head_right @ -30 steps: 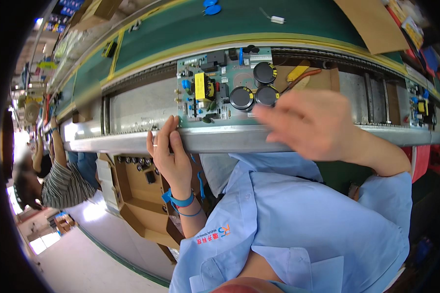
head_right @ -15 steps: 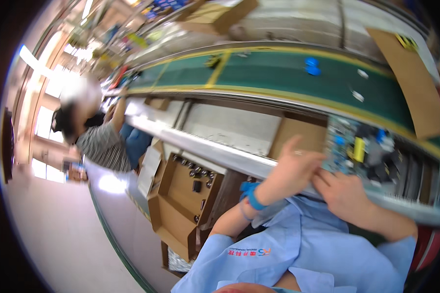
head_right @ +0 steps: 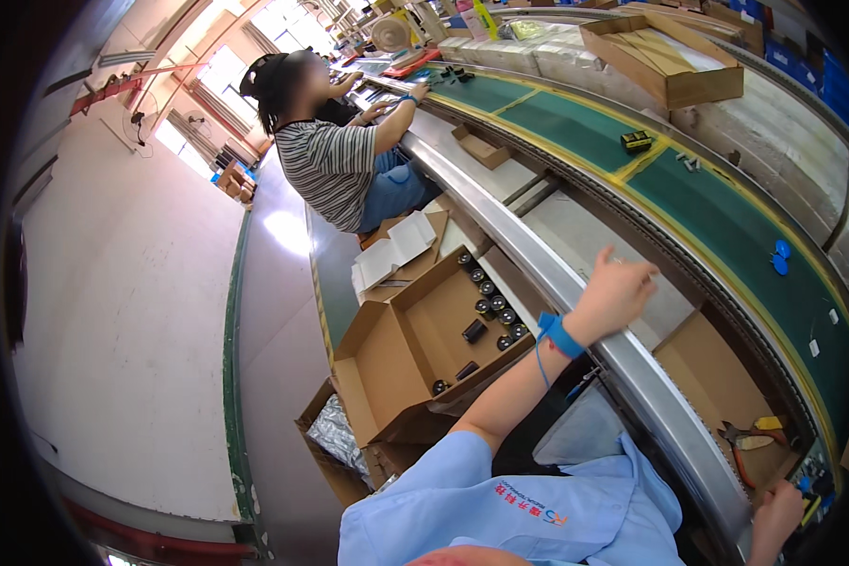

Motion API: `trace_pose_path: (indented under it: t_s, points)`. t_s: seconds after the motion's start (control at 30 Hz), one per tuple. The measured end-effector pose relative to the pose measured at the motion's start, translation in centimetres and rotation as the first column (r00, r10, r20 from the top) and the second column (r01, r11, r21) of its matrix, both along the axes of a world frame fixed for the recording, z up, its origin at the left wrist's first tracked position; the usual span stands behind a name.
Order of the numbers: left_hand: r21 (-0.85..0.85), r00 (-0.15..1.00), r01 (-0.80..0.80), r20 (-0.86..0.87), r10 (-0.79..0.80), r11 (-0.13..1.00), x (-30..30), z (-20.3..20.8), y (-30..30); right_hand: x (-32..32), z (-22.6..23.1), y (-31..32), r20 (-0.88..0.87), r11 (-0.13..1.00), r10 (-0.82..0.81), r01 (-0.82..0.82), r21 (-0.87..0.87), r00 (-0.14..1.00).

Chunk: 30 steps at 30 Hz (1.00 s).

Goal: Assembling electronic components onto a printed circuit board on an assembly line.

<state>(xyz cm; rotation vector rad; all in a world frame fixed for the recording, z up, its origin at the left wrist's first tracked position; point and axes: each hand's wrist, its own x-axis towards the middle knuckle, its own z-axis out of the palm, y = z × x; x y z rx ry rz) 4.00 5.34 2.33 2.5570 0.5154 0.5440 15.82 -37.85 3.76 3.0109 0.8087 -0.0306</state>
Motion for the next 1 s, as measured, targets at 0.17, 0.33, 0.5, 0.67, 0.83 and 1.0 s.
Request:
trace_pose_path:
  t_s: [0.17, 0.33, 0.5, 0.67, 0.83, 1.0]
  points:
    - [-0.019, 0.993, -0.109, -0.055, 0.108, 0.994, -0.2, -0.8, 2.7, 3.2, -4.0, -6.3, 0.095, 0.997, -0.076, 0.072, 0.040, 0.993]
    - [0.057, 0.984, -0.034, -0.175, 0.043, 0.998, -0.1, -0.3, 2.0, 2.5, -4.2, -11.2, 0.120, 0.988, -0.141, 0.148, -0.053, 0.983]
    - [0.042, 0.993, -0.003, -0.115, 0.007, 0.999, -0.6, -0.4, 3.2, 0.9, -1.4, -7.7, 0.194, 0.966, -0.241, 0.254, -0.048, 0.951]
    - [0.051, 0.977, 0.039, -0.212, -0.027, 0.998, 0.3, -0.7, 3.2, 0.2, 0.9, -6.6, 0.153, 0.911, -0.410, 0.412, 0.014, 0.899]
    - [0.000, 0.978, 0.039, -0.205, -0.038, 0.999, -0.2, -0.3, 2.6, 0.1, 0.9, -9.6, 0.167, 0.864, -0.503, 0.501, 0.056, 0.848]
    - [-0.051, 0.981, 0.031, -0.190, -0.040, 0.998, -0.1, -0.3, 2.3, 0.4, 0.0, -13.5, 0.229, 0.828, -0.559, 0.553, 0.098, 0.797]
